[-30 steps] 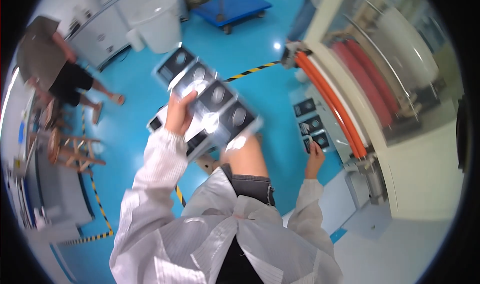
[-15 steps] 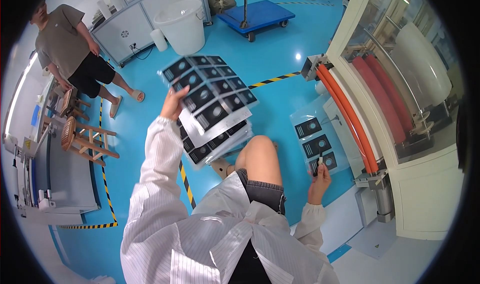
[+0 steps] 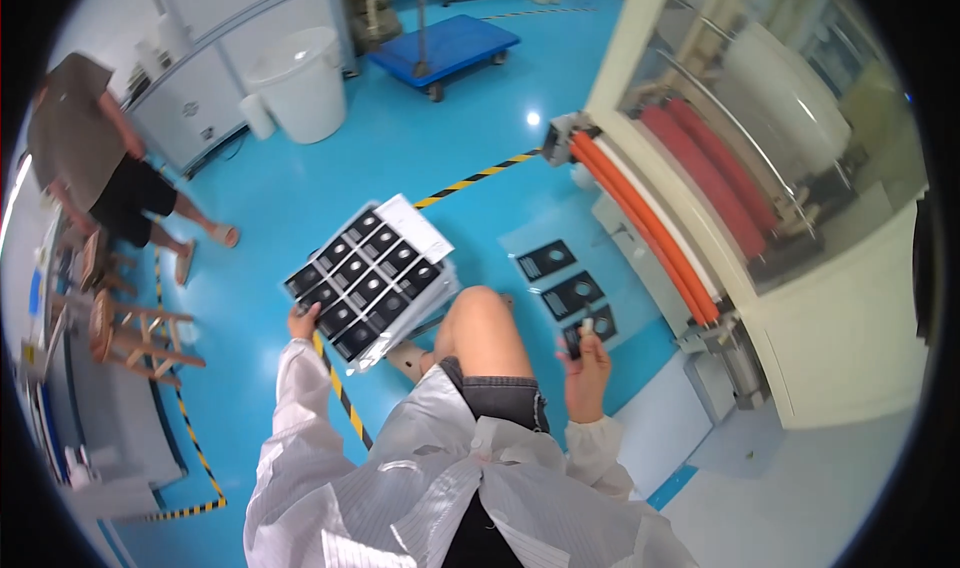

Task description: Moving electronic panels between racks, reviewing manufacturing checklists, and loading material rolls onto a production machine.

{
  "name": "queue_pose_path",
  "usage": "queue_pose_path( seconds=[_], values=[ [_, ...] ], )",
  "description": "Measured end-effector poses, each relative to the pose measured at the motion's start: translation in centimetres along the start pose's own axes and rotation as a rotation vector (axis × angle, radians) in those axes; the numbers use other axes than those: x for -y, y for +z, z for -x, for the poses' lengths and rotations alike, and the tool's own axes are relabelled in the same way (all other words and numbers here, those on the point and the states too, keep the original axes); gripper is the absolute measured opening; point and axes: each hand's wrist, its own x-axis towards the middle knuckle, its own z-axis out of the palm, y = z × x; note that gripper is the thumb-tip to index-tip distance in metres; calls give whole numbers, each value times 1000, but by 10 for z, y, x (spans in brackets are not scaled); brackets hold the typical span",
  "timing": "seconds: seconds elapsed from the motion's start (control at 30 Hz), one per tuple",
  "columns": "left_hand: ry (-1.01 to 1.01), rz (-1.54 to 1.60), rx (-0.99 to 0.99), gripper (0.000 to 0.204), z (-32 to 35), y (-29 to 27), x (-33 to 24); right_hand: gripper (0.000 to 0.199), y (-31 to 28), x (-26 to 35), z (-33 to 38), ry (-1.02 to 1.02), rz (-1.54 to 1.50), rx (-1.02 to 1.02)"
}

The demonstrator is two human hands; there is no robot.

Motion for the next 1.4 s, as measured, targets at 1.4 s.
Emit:
queue_pose_path(
  seconds=[1.4],
  values=[
    [365,-10,1511,44,245,226,-290,17,-39,120,34,200,601,355]
  ],
)
